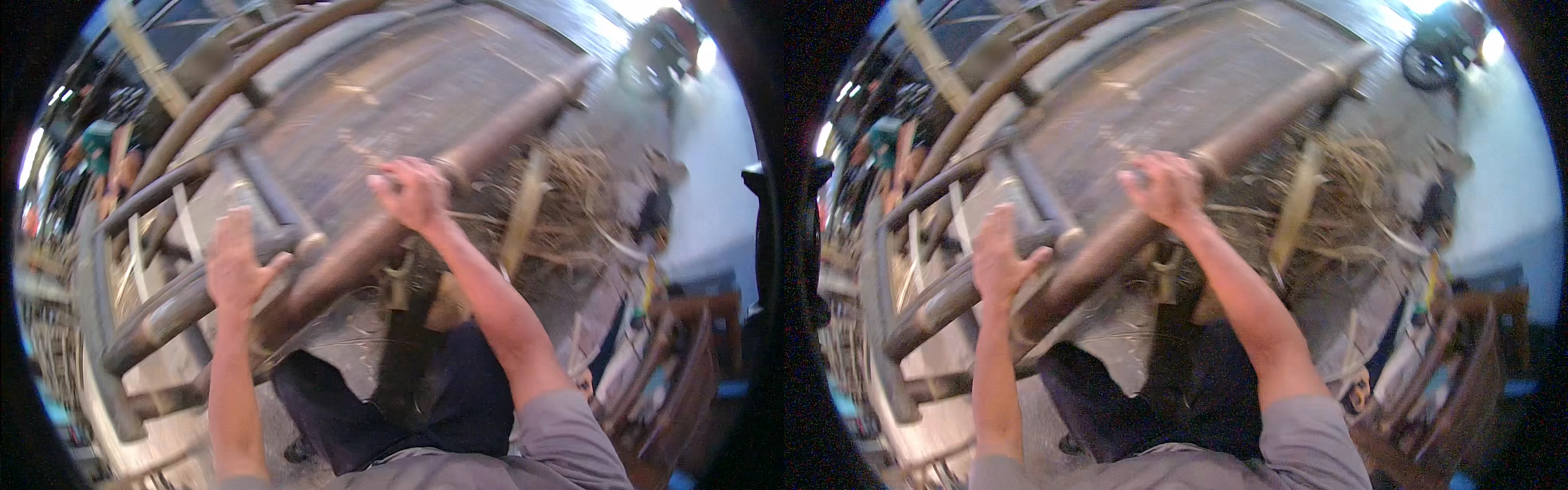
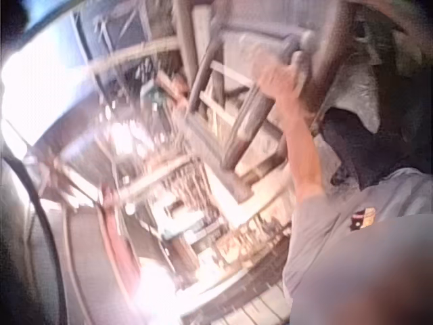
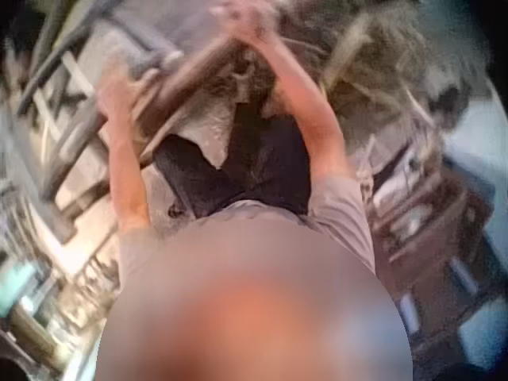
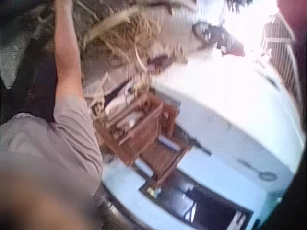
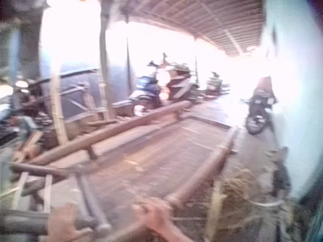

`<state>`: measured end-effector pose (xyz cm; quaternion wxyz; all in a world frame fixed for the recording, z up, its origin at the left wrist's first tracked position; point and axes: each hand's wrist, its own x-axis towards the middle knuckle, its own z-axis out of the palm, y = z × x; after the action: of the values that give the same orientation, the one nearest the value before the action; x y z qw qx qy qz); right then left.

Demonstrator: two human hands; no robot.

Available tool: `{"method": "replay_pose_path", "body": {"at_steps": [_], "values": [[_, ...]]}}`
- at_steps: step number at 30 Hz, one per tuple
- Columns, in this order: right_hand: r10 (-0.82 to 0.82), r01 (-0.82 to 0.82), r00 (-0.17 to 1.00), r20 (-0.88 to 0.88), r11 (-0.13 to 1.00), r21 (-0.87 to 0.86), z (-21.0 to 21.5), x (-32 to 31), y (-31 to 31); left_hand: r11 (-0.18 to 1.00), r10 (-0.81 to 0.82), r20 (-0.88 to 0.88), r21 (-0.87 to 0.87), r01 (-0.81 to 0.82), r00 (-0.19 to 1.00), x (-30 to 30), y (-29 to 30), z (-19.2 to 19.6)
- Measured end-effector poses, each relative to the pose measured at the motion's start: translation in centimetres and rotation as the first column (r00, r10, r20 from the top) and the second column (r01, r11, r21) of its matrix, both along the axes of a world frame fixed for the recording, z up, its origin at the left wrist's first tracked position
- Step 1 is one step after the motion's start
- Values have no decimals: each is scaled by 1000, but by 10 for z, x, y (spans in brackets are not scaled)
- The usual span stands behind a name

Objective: The person splits bamboo strips with a knife and inserts them into a bamboo chair frame. They repeatedly cut, shape, and fit the strips into the chair's woven seat.

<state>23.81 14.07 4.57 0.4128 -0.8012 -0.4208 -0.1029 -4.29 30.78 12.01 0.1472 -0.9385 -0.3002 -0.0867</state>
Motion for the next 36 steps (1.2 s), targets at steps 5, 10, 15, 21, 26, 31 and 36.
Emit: {"method": "replay_pose_path", "body": {"at_steps": [5, 10, 15, 21, 26, 31, 36], "values": [[460, -312, 853, -246, 828, 465, -10, 2, -56, 974, -107, 791, -38, 224, 602, 38, -61, -44], [16, 59, 894, -448, 987, 152, -109, -43, -203, 822, -130, 799, -244, 514, 587, 78, -186, -113], [-631, 535, 745, -217, 759, -372, -212, -116, -402, 386, 1, 579, -753, 533, 816, 115, -292, -194], [-647, 546, 762, -38, 673, -499, -226, -133, -476, 289, -135, 367, -874, 391, 920, 132, -358, -254], [-466, 410, 885, 3, 775, -482, -251, -99, -415, 459, -308, 485, -678, 574, 819, 184, -380, -275], [-438, 299, 887, -146, 785, -542, -271, -100, -385, 604, -513, 277, -556, 571, 813, 240, -378, -291], [-395, 63, 636, -663, 883, -465, -246, -153, -401, 746, -469, 85, -494, 446, 879, 270, -368, -304]]}}
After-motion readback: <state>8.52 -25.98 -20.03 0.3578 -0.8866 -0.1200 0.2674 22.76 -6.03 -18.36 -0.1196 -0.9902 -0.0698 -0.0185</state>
